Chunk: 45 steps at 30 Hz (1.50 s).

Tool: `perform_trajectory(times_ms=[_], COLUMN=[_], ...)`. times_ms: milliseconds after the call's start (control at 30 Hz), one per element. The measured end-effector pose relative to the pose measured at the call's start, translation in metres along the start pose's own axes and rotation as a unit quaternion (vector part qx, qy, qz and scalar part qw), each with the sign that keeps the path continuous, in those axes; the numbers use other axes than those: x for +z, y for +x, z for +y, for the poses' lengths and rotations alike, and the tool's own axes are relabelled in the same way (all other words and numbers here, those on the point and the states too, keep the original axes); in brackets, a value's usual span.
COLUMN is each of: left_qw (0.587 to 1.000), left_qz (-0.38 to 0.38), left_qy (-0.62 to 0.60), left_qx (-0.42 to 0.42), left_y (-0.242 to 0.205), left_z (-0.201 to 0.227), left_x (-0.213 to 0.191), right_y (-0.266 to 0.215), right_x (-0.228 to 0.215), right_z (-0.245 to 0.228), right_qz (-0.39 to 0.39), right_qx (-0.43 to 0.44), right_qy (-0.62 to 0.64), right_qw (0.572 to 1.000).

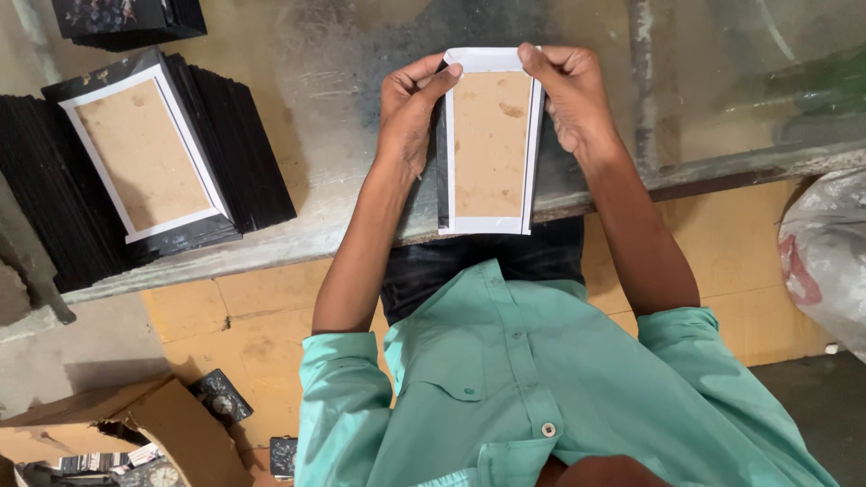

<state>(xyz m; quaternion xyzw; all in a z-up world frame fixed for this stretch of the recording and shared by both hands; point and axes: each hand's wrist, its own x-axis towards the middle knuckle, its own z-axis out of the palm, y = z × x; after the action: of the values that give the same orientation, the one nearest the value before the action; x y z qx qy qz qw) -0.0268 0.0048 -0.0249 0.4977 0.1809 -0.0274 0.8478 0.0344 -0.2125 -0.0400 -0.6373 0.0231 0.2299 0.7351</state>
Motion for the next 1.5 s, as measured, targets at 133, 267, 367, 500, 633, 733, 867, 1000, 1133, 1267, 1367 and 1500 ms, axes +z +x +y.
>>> perform_trajectory(times_ms=[133, 267, 367, 500, 633, 733, 867, 1000, 1133, 1267, 1367, 1500], left_qw=[0.999, 0.977, 0.962, 0.976, 0.974, 0.97, 0.929, 0.758, 0.752, 0.788, 0.767, 0.755], left_qz=[-0.007, -0.021, -0.037, -0.037, -0.043, -0.04, -0.029, -0.088, -0.187, -0.216, -0.202, -0.176], left_qy=[0.035, 0.161, 0.202, 0.152, 0.151, 0.171, 0.297, 0.546, 0.498, 0.509, 0.526, 0.546], left_qx=[0.039, 0.141, 0.183, 0.149, 0.162, 0.165, 0.217, 0.346, 0.39, 0.271, 0.307, 0.319], left_y=[0.004, 0.014, 0.018, 0.019, 0.021, 0.019, 0.015, 0.002, -0.001, -0.007, -0.004, -0.008], left_z=[0.0, -0.001, -0.002, -0.005, -0.007, -0.008, 0.012, 0.034, 0.051, 0.039, 0.034, 0.026], left_x=[-0.004, -0.016, -0.028, -0.036, -0.036, -0.032, -0.028, -0.026, -0.025, -0.029, -0.033, -0.033], right_y=[0.002, 0.003, 0.001, 0.003, 0.007, 0.0, -0.005, -0.016, -0.011, -0.017, -0.017, -0.022], right_x=[-0.007, -0.021, -0.019, -0.015, -0.009, 0.0, 0.014, 0.015, 0.018, 0.019, 0.026, 0.032], right_z=[-0.015, -0.023, -0.015, -0.011, -0.019, -0.023, -0.027, -0.02, -0.026, -0.036, -0.047, -0.048], right_qz=[-0.108, -0.188, -0.162, -0.145, -0.113, -0.064, -0.022, -0.015, -0.023, -0.079, -0.205, -0.228], right_qx=[-0.077, -0.16, -0.22, -0.203, -0.208, -0.22, -0.336, -0.336, -0.338, -0.34, -0.321, -0.259], right_qy=[-0.022, -0.145, -0.223, -0.204, -0.247, -0.314, -0.42, -0.422, -0.435, -0.454, -0.456, -0.474], right_qw=[0.991, 0.958, 0.936, 0.947, 0.94, 0.922, 0.843, 0.842, 0.834, 0.82, 0.805, 0.81])
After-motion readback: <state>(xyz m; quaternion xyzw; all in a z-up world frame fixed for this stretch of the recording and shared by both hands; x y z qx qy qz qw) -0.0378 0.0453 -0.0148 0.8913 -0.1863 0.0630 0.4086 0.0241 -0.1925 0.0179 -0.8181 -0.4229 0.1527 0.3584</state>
